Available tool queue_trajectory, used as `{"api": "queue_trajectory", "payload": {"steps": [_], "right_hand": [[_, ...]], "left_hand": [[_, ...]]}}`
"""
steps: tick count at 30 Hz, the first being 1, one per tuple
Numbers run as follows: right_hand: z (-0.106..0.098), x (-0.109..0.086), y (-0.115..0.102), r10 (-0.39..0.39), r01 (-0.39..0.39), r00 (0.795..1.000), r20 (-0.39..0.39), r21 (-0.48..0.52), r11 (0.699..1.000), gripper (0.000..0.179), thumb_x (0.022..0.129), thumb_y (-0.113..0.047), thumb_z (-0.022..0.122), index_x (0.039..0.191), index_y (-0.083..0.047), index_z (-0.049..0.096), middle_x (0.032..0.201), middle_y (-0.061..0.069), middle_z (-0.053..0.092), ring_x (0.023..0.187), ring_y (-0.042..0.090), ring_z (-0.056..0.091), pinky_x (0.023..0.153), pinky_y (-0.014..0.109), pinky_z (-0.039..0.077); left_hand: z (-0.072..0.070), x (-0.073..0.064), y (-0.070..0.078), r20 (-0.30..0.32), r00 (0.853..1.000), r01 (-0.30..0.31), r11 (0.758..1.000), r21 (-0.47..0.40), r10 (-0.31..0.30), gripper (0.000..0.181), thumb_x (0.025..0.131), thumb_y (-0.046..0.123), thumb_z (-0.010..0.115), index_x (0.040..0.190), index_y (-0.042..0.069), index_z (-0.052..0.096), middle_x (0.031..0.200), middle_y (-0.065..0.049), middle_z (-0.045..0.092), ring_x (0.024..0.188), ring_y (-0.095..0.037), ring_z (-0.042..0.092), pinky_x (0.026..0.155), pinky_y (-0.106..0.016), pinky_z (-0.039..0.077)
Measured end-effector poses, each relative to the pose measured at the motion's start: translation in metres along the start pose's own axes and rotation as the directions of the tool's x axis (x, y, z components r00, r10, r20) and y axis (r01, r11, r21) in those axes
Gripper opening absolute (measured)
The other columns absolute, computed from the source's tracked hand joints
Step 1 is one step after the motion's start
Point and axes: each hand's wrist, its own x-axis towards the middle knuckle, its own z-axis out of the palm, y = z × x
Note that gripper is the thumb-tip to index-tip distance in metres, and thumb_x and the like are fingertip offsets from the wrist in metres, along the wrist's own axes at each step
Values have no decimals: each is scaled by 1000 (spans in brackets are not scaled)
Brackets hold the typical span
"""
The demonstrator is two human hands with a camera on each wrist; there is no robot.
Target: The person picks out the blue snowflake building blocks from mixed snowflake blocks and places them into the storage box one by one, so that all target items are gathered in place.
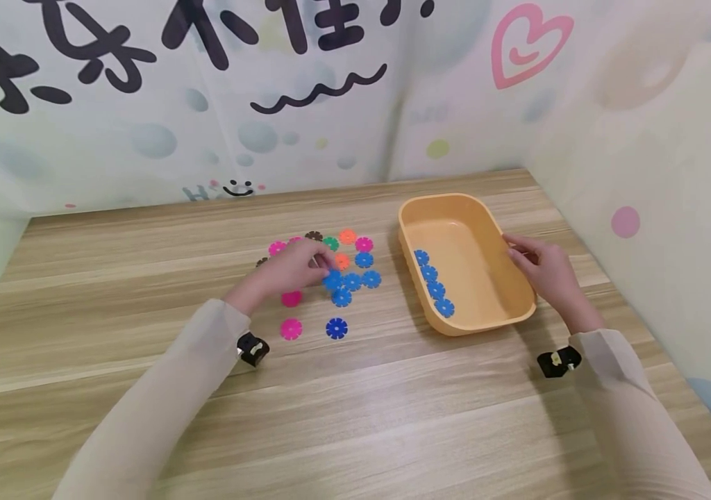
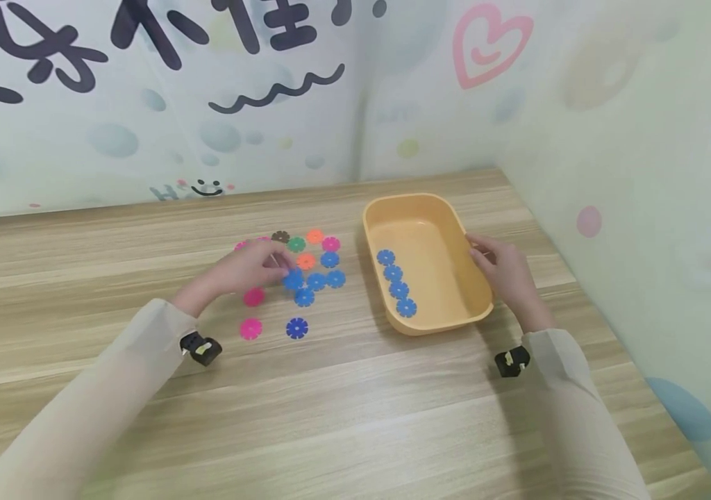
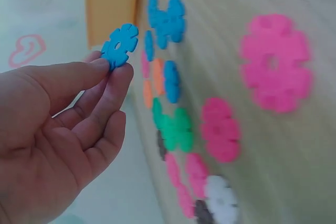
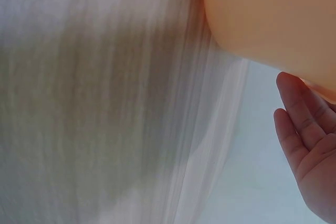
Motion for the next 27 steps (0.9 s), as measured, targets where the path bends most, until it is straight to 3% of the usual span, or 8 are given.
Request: {"api": "queue_trajectory", "payload": {"steps": [7,14,22,27], "right_hand": [[-2,0,0,11,-11,1000,5,6,1000,32,92,-9,54,122,2,56,103,25,62,77,-13,47,63,4,40],[-3,1,0,4,-4,1000,6,0,1000,33,92,-10,54,122,2,56,103,25,62,77,-10,48,63,4,40],[-1,1,0,-6,6,1000,3,1,1000,32,91,-8,55,121,2,57,100,24,63,77,-8,49,64,4,40],[-1,1,0,-7,7,1000,8,1,1000,32,91,-8,55,121,2,57,100,24,63,77,-6,50,63,5,40]], "left_hand": [[-11,19,24,6,995,-105,994,35,104,13,87,-2,57,98,-1,64,92,-9,61,85,-20,56,76,-28,48],[-14,46,54,48,990,-135,987,87,131,13,88,0,57,98,3,64,94,-6,61,87,-17,55,79,-26,46],[-8,75,80,85,970,-237,962,139,227,13,89,1,56,99,2,63,96,-7,61,90,-16,55,81,-23,45],[3,91,90,74,970,-239,966,103,232,14,89,1,55,101,1,62,97,-7,60,90,-16,55,80,-21,44]]}}
